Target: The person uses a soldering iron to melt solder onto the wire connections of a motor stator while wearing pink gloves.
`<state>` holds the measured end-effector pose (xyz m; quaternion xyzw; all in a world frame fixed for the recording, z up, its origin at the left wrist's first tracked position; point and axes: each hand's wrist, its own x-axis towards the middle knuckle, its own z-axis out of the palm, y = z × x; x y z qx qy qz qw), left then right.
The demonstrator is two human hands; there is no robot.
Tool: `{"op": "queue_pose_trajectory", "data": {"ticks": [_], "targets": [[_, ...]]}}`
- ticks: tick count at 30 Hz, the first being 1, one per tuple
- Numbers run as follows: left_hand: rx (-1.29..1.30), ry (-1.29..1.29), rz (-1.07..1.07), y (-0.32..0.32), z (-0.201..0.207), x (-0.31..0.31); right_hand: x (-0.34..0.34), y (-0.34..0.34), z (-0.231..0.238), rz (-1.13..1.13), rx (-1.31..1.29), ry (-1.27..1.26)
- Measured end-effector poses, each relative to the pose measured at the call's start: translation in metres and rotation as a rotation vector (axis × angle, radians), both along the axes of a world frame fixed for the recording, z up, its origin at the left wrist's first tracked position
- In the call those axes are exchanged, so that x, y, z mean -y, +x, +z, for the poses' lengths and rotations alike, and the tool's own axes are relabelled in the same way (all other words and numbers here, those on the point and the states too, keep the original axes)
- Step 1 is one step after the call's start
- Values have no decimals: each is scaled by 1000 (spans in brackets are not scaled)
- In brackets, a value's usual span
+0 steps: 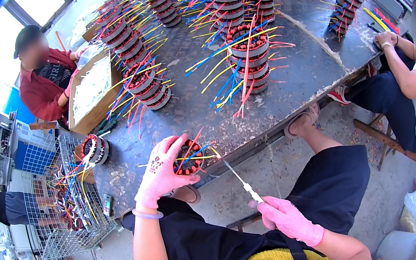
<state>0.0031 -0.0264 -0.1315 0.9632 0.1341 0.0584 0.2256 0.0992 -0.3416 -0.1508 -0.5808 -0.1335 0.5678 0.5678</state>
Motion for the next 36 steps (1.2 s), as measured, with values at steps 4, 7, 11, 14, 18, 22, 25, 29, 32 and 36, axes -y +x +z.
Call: {"op": "queue_pose_trajectory", "data": {"ticks": [4,7,11,14,18,22,25,29,32,36], "targets": [[8,4,-1,-1,0,0,0,1,1,9,8,-16],[0,-2,7,-1,0,0,0,0,2,-17,-32,-8],[-18,-63,16,1,3,1,3,1,-5,-10,-25,-9],[-19,-33,25,0,3,2,5,1,-8,-13,-42,-6],[24,0,-8,-2,1,-1,3,4,-4,1,-16,-1],[81,8,-69,-7,-5,-10,4,5,2,-24,-15,-12],[68,20,-90,-3,-4,-9,3,3,6,-54,23,-2],[45,9,-76,-5,-3,-9,3,2,7,-51,36,-19],[43,-11,-62,-7,0,-6,6,1,2,-39,38,-28],[48,-20,-54,-9,-3,-7,8,1,3,-32,-6,-20]]}}
